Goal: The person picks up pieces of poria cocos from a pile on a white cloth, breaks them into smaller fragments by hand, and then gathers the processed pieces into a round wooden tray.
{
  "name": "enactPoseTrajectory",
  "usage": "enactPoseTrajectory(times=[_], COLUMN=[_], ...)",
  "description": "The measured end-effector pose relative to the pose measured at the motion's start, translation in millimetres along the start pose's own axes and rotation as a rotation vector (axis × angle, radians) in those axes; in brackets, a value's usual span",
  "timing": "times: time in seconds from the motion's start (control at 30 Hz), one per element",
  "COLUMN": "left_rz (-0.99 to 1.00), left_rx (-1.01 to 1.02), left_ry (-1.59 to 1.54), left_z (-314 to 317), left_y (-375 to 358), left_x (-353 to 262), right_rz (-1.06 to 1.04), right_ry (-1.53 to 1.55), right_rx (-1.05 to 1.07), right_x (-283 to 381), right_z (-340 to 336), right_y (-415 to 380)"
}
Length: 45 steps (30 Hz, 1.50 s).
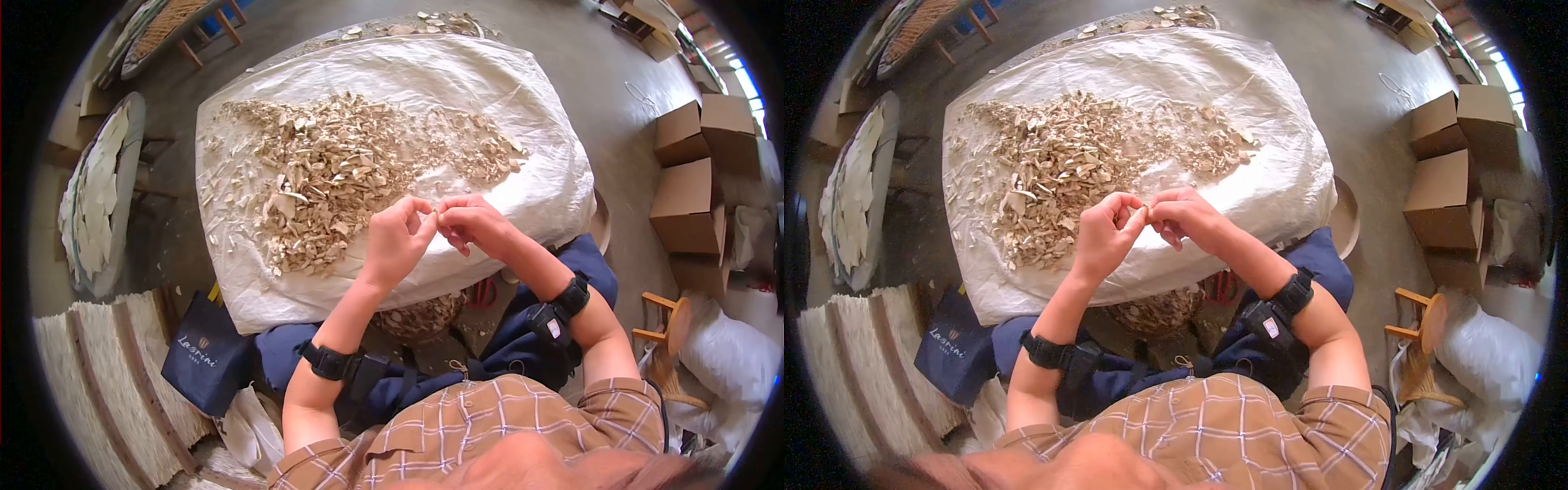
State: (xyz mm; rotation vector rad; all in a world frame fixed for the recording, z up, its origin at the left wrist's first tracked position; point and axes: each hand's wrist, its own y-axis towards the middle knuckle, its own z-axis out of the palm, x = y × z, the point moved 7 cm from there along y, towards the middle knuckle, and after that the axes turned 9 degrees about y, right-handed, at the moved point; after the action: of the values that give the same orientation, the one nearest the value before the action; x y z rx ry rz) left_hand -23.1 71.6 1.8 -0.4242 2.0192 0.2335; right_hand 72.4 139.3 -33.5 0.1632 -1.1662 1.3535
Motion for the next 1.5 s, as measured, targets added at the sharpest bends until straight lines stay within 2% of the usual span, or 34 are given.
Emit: enactPoseTrajectory(times=[0.07, 0.1, 0.13, 0.2, 0.23, 0.33, 0.37, 0.43, 0.53, 0.6, 0.67, 0.73, 0.83, 0.87, 0.93, 0.97, 1.0, 1.1, 1.2, 1.27, 1.33, 1.47, 1.5], left_rz=[-0.056, -0.217, -0.225, -0.496, -0.525, -0.607, -0.594, -0.580, -0.545, -0.520, -0.406, -0.384, -0.325, -0.319, -0.289, -0.298, -0.294, -0.334, -0.314, -0.314, -0.324, -0.295, -0.296], left_rx=[-0.041, -0.037, -0.043, -0.019, 0.012, -0.106, -0.112, -0.153, -0.237, -0.290, -0.262, -0.263, -0.317, -0.328, -0.360, -0.382, -0.391, -0.449, -0.455, -0.481, -0.482, -0.419, -0.422], left_ry=[-0.060, -0.323, -0.320, -0.931, -1.106, -1.286, -1.274, -1.288, -1.304, -1.311, -1.298, -1.322, -1.342, -1.345, -1.376, -1.379, -1.379, -1.376, -1.400, -1.406, -1.421, -1.413, -1.414], left_z=[1, 6, 3, 6, 5, 1, -1, -8, -25, -37, -49, -58, -76, -81, -92, -96, -101, -114, -121, -125, -125, -120, -118], left_y=[-2, -2, 0, -1, 0, -2, -3, -5, -8, -11, -12, -16, -20, -20, -24, -26, -28, -38, -47, -53, -57, -54, -53], left_x=[6, 19, 22, 40, 46, 53, 53, 52, 49, 51, 47, 44, 37, 36, 37, 39, 41, 48, 54, 54, 56, 47, 46], right_rz=[0.038, 0.041, 0.044, -0.077, -0.163, -0.406, -0.406, -0.494, -0.463, -0.453, -0.392, -0.403, -0.377, -0.377, -0.453, -0.438, -0.439, -0.519, -0.531, -0.580, -0.612, -0.495, -0.487], right_ry=[0.006, -0.011, -0.027, -0.038, -0.016, -0.089, -0.090, -0.269, -0.302, -0.274, -0.193, -0.187, -0.338, -0.345, -0.685, -0.727, -0.730, -1.120, -1.259, -1.271, -1.321, -1.329, -1.250], right_rx=[0.013, -0.002, -0.016, -0.104, -0.218, -0.546, -0.542, -0.725, -0.768, -0.752, -0.669, -0.619, -0.345, -0.336, -0.194, -0.172, -0.164, -0.176, -0.245, -0.198, -0.281, -0.204, -0.186], right_x=[-1, 2, 3, 13, 19, 42, 44, 57, 60, 65, 69, 77, 93, 95, 99, 94, 89, 88, 87, 85, 84, 68, 65], right_z=[1, 1, -1, -13, -28, -79, -88, -109, -125, -114, -96, -77, -43, -39, -21, -22, -23, -13, -7, -7, -6, -2, 5], right_y=[1, 1, 2, 5, 8, 8, 11, 5, -1, -8, -12, -9, 19, 30, 54, 71, 86, 123, 151, 174, 188, 195, 186])
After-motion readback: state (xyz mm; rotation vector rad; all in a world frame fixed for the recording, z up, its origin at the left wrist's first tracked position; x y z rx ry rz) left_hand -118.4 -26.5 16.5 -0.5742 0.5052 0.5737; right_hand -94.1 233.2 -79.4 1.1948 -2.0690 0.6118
